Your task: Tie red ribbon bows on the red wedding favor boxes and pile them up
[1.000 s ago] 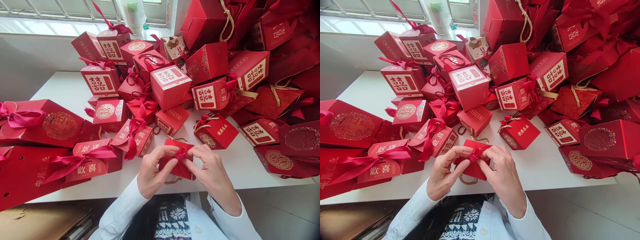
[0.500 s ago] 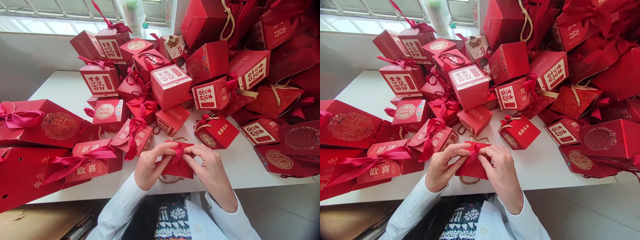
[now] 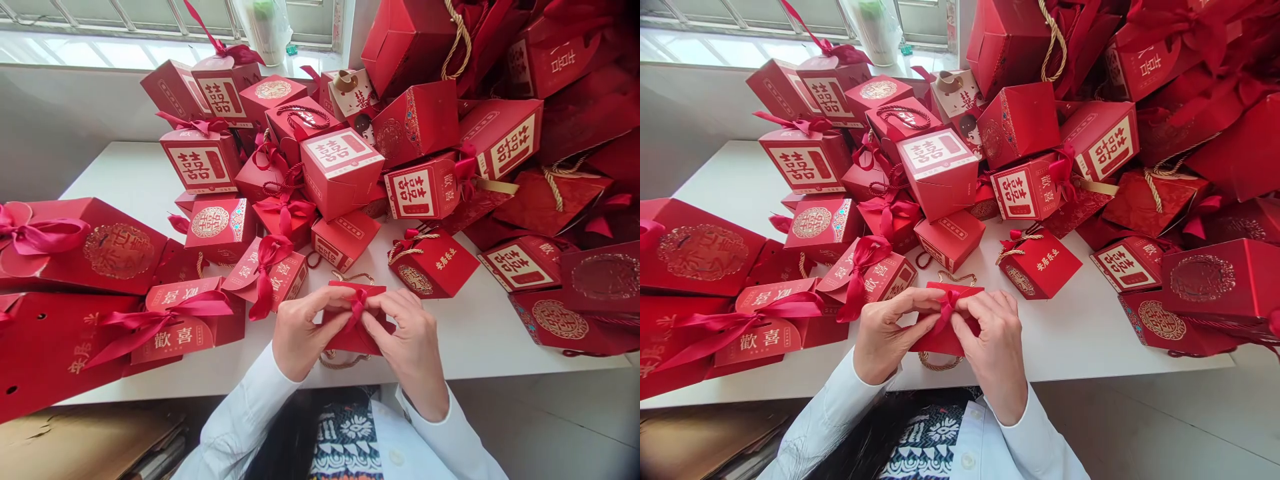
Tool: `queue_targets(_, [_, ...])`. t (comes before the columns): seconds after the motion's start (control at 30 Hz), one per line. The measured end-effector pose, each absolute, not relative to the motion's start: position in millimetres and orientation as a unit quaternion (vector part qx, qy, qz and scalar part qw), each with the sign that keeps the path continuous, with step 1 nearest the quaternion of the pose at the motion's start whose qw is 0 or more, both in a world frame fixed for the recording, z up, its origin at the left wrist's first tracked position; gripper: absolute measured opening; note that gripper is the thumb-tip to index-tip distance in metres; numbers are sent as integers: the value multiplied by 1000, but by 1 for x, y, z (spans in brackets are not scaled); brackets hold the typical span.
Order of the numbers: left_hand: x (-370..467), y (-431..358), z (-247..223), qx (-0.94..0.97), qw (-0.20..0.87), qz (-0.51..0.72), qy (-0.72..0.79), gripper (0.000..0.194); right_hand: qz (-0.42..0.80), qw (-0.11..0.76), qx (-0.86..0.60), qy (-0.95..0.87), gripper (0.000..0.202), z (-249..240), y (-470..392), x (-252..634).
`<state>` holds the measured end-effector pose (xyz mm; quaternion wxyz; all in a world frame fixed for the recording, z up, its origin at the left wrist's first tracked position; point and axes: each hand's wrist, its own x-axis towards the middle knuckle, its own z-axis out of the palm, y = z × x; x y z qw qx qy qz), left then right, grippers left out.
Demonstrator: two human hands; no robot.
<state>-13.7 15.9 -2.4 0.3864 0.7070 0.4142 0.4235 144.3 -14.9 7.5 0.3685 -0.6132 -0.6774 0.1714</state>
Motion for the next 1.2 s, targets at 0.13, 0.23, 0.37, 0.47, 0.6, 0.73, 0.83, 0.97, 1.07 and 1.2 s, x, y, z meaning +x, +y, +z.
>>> queue_targets(0.13, [-13,17,0,703,396,409,427,24,142,389,-606,-679,12,1,-17,142])
queue_targets(0.23, [-14,18,0,715,391,395,424,27,118,394,-607,-680,13,-3,-19,141])
queue_targets(0.37, [-15,18,1,741,348,379,431,27,98,402,-611,-676,14,-8,-20,140])
queue_targets(0.47, [-17,18,3,746,334,380,433,28,86,406,-610,-675,13,-11,-21,140])
queue_targets(0.6, [-19,18,5,722,374,376,444,33,90,405,-605,-679,12,-12,-22,140])
queue_targets(0.73, [-18,19,7,721,380,352,460,41,106,403,-611,-673,4,-12,-22,141])
queue_targets(0.83, [-17,20,8,730,378,338,458,41,132,397,-614,-669,26,-10,-21,143])
queue_targets(0.97, [-17,20,10,739,372,327,456,45,149,380,-577,-707,17,-5,-20,147])
queue_targets(1.07, [-18,20,10,737,379,325,456,48,169,394,-577,-695,10,-2,-19,149])
queue_targets(1.2, [-21,21,9,730,397,333,445,49,211,412,-574,-675,9,1,-19,152])
